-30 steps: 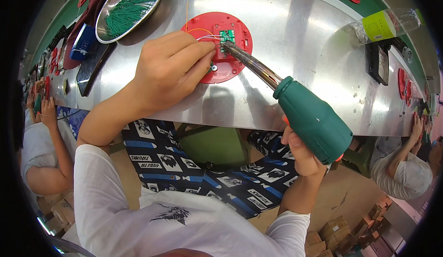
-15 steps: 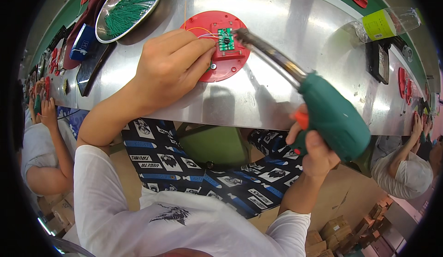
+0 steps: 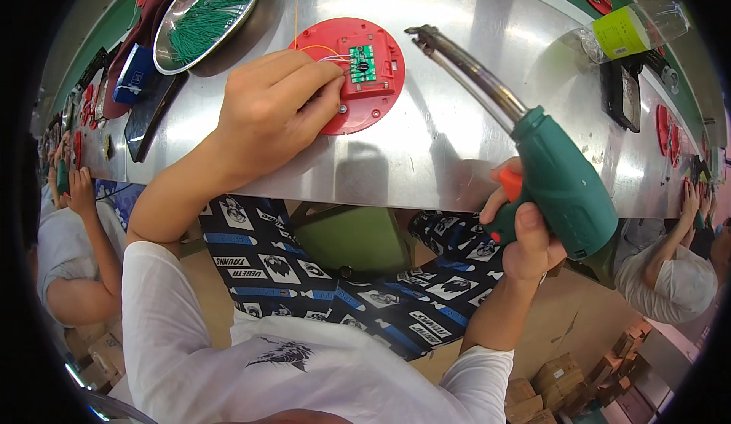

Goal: Soldering wires and components onto small circuit boards mounted on red plastic housings on an assembly line.

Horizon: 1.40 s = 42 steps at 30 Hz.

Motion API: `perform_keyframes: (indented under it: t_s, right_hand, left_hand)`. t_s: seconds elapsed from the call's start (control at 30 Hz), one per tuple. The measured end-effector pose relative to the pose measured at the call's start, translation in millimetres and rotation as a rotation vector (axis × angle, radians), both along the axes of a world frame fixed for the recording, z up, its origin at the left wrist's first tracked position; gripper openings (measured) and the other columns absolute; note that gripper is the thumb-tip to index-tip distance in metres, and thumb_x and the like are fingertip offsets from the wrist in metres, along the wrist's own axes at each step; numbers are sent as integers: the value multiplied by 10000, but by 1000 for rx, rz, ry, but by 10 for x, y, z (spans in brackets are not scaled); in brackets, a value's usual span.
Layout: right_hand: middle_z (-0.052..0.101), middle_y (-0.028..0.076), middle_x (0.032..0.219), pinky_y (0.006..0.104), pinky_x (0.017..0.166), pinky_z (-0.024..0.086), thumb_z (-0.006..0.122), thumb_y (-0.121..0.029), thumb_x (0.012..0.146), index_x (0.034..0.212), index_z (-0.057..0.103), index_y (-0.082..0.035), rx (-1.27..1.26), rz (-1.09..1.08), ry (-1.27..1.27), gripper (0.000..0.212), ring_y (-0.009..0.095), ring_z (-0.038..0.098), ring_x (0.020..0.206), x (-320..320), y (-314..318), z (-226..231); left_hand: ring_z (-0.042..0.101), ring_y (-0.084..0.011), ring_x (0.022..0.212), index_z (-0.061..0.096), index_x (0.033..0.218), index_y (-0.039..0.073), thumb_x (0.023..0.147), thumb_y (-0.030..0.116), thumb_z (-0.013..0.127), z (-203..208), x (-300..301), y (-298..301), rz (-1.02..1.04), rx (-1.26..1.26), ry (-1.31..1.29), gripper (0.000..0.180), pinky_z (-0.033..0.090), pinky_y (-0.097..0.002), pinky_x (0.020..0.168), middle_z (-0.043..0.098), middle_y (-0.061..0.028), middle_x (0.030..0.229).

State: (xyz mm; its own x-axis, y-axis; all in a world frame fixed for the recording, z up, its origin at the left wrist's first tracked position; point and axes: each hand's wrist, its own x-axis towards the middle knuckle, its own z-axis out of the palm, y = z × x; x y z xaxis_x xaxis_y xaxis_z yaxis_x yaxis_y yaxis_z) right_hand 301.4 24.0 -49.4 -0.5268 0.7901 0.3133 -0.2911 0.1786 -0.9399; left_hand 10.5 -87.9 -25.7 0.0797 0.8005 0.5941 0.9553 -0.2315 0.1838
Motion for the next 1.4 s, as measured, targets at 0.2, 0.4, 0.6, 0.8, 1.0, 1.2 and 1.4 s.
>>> perform_keyframes:
  t_s: [0.2,0.4,0.6,0.8,1.0,1.2,1.4]
  right_hand:
    - [603,224,920,305,380,453,564,-314,965,1102,543,130,114,-189,29,465,208,575,467,16,228,50]
    - [618,240,920,307,384,459,545,-270,963,1088,563,124,-1,-225,97,414,206,573,460,32,345,29]
    - [599,217,960,293,382,452,512,-291,995,1107,530,97,45,-249,96,404,181,557,470,21,320,0]
    - [604,234,977,289,394,453,512,-278,987,1115,543,109,65,-419,150,409,198,577,482,33,266,41]
    - [602,236,1008,298,440,476,476,-284,972,1161,516,96,123,-510,242,426,213,591,505,108,284,-48]
    - [585,209,987,309,463,488,483,-355,965,1151,519,65,180,-603,275,461,210,592,513,197,409,-59]
    - [569,175,978,329,425,482,358,-323,1026,1100,494,40,-194,-728,450,394,201,547,501,246,538,-120]
  left_hand:
    - [616,-254,581,657,822,-8,725,-26,721,-27,18,6,13,43,-45,118,497,-348,540,637,-108,706]
    - [609,-225,541,638,803,-9,711,-38,711,-51,4,20,16,59,-74,121,496,-323,508,642,-99,702]
    - [613,-210,542,643,809,-10,710,-41,708,-33,23,30,49,45,-66,122,496,-310,508,637,-93,699]
    - [632,-286,609,632,792,14,714,18,695,-62,82,174,96,101,-26,101,515,-378,550,632,-108,706]
    - [640,-363,673,644,830,-4,810,106,680,176,-245,921,176,-103,72,118,508,-426,622,648,-199,769]
    - [669,-401,809,633,846,7,857,193,621,136,-945,2339,470,-87,269,187,547,-471,739,680,-223,862]
    - [628,-415,1056,633,1211,85,892,311,585,274,-305,3629,452,120,391,394,533,-503,858,665,-203,1103]
